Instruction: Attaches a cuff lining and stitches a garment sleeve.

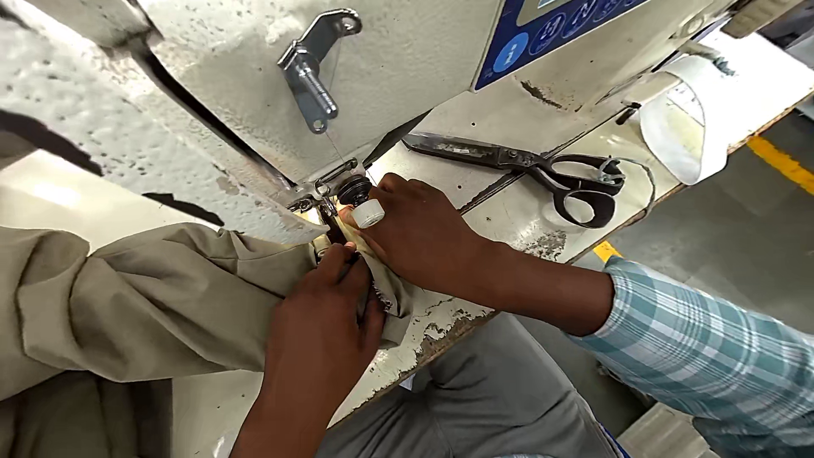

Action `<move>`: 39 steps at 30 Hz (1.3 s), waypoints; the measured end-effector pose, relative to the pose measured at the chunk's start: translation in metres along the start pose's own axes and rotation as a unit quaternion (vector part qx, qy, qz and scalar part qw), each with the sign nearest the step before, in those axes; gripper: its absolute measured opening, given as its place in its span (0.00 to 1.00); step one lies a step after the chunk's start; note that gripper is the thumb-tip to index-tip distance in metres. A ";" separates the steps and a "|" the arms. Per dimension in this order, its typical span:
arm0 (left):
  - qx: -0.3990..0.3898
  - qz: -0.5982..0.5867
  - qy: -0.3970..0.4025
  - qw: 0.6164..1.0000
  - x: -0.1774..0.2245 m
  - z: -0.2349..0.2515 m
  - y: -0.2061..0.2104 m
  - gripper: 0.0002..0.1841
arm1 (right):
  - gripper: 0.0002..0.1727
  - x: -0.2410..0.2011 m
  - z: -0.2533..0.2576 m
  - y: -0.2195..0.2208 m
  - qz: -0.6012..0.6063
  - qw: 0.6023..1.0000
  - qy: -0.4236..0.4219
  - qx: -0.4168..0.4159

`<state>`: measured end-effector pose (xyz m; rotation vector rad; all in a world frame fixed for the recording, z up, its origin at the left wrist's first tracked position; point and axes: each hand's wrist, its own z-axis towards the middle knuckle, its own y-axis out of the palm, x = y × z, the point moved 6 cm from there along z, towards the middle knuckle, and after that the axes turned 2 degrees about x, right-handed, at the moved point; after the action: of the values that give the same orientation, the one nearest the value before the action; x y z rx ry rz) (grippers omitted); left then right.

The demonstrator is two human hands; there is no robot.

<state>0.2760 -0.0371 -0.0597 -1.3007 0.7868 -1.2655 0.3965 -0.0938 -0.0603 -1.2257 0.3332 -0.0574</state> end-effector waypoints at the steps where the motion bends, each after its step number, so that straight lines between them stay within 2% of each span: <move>1: 0.000 0.000 0.003 1.000 -0.001 0.002 0.000 0.18 | 0.11 0.000 0.001 0.000 0.002 1.000 0.000 0.006; 10: 0.009 0.008 0.025 1.000 -0.017 0.023 -0.003 0.18 | 0.10 0.010 0.018 0.004 0.043 0.997 -0.004 0.061; 16: 0.031 0.025 0.031 0.999 -0.024 0.030 -0.004 0.18 | 0.09 0.013 0.022 0.002 0.073 0.995 0.008 0.063; 22: 0.035 0.069 0.037 0.996 -0.019 0.031 -0.002 0.16 | 0.09 0.016 0.023 0.006 0.088 0.991 0.001 0.098; 26: 0.093 0.102 0.129 0.982 0.010 0.003 -0.018 0.15 | 0.11 0.032 0.010 0.005 0.214 0.968 -0.037 0.126; 28: 0.084 0.078 0.165 0.980 0.014 -0.007 -0.023 0.18 | 0.17 0.030 -0.010 -0.006 0.289 0.940 -0.090 0.157; 30: 0.034 0.058 0.160 0.985 0.004 -0.008 -0.021 0.20 | 0.24 0.019 -0.031 -0.008 0.321 0.931 -0.131 0.118; 32: -0.002 0.073 0.158 0.985 -0.008 -0.002 -0.019 0.21 | 0.31 0.013 -0.042 0.000 0.290 0.945 -0.140 0.057; 35: 0.027 0.112 0.179 0.977 0.011 0.010 -0.030 0.14 | 0.28 0.011 -0.039 0.008 0.221 0.967 -0.123 0.024; 37: 0.083 0.085 0.202 0.972 0.047 0.007 -0.039 0.10 | 0.24 0.007 -0.038 0.008 0.201 0.970 -0.133 0.009; 39: 0.069 0.031 0.210 0.975 0.062 -0.003 -0.040 0.10 | 0.22 0.006 -0.039 0.007 0.221 0.964 -0.147 0.006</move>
<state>0.2767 -0.0902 -0.0078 -0.8993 1.0065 -1.5387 0.3905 -0.1284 -0.0803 -1.1058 0.3384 0.5027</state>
